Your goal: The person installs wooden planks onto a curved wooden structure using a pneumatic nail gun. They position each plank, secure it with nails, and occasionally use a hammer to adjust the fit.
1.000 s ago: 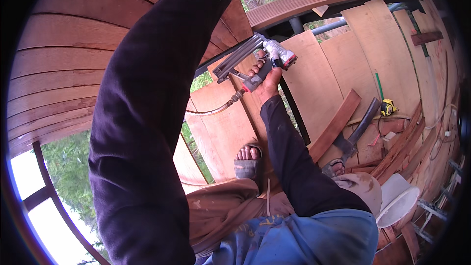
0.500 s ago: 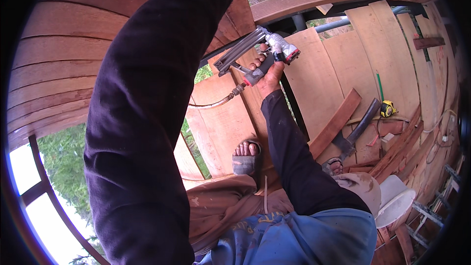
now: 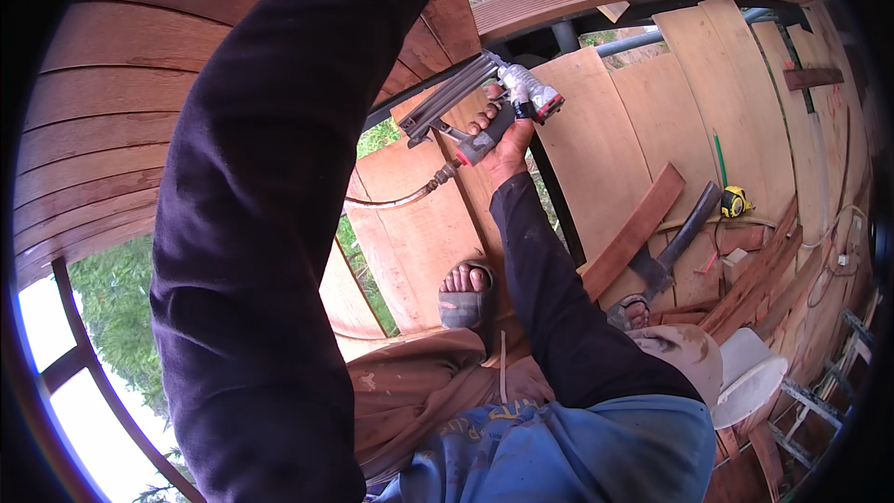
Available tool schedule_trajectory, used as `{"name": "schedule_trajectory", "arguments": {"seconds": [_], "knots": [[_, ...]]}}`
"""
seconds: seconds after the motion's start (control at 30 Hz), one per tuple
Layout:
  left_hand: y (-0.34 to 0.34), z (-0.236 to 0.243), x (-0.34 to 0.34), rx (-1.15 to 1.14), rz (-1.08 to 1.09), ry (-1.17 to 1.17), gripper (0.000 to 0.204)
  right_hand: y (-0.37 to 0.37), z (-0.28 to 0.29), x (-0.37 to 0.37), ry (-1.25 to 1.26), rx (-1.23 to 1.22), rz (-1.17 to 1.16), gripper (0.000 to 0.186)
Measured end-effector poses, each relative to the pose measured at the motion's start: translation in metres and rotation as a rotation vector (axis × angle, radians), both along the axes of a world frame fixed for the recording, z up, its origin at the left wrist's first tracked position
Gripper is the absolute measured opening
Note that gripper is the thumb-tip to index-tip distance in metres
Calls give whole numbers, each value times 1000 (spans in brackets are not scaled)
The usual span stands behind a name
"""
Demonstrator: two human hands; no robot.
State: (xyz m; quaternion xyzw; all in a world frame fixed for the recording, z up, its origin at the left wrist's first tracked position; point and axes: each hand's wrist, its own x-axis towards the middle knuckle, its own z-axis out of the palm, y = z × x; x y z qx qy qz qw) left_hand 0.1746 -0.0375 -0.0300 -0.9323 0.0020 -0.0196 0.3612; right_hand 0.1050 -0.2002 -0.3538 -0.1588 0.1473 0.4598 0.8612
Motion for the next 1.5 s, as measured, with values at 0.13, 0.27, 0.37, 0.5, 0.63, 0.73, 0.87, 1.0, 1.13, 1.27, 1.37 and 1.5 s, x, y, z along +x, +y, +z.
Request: {"name": "schedule_trajectory", "arguments": {"seconds": [0.13, 0.27, 0.37, 0.5, 0.63, 0.73, 0.87, 1.0, 1.13, 1.27, 1.37, 1.5], "knots": [[1, 0, 3, -8, 22, 13, 8, 0, -8, -3, 29, 37, -14, 55], [6, 2, 9, -39, 24, 17, 9, -2, -10, -3, 24, 59, -15, 51], [7, -10, 9, -95, 24, 5, 8, -1, -12, -2, 19, 50, -1, 55], [24, -17, 8, -115, 31, -92, 6, 4, -6, -7, 8, 18, 53, 52], [-6, 9, 10, -119, 94, 35, 15, -3, -3, 0, 85, 21, 24, 53], [-2, 7, 7, -120, 74, 19, 15, -5, -2, -1, 65, -18, 44, 53], [8, -6, 6, -157, 43, -115, 16, -2, 1, -5, 64, 4, 37, 52], [7, -2, 17, -158, 55, -66, 15, 1, -7, 0, 53, 50, 10, 52], [6, -9, 10, -168, 85, -169, 11, -1, -29, -9, 65, 54, -2, 55], [-7, 8, 8, -100, 171, 63, 16, 0, -13, -9, 91, 9, -22, 53], [-7, 10, 6, -98, 114, 47, 14, 0, -13, -8, 83, 51, -33, 54], [-8, 10, 6, -75, 128, 58, 12, 2, -18, -5, 87, 68, -23, 54]]}}
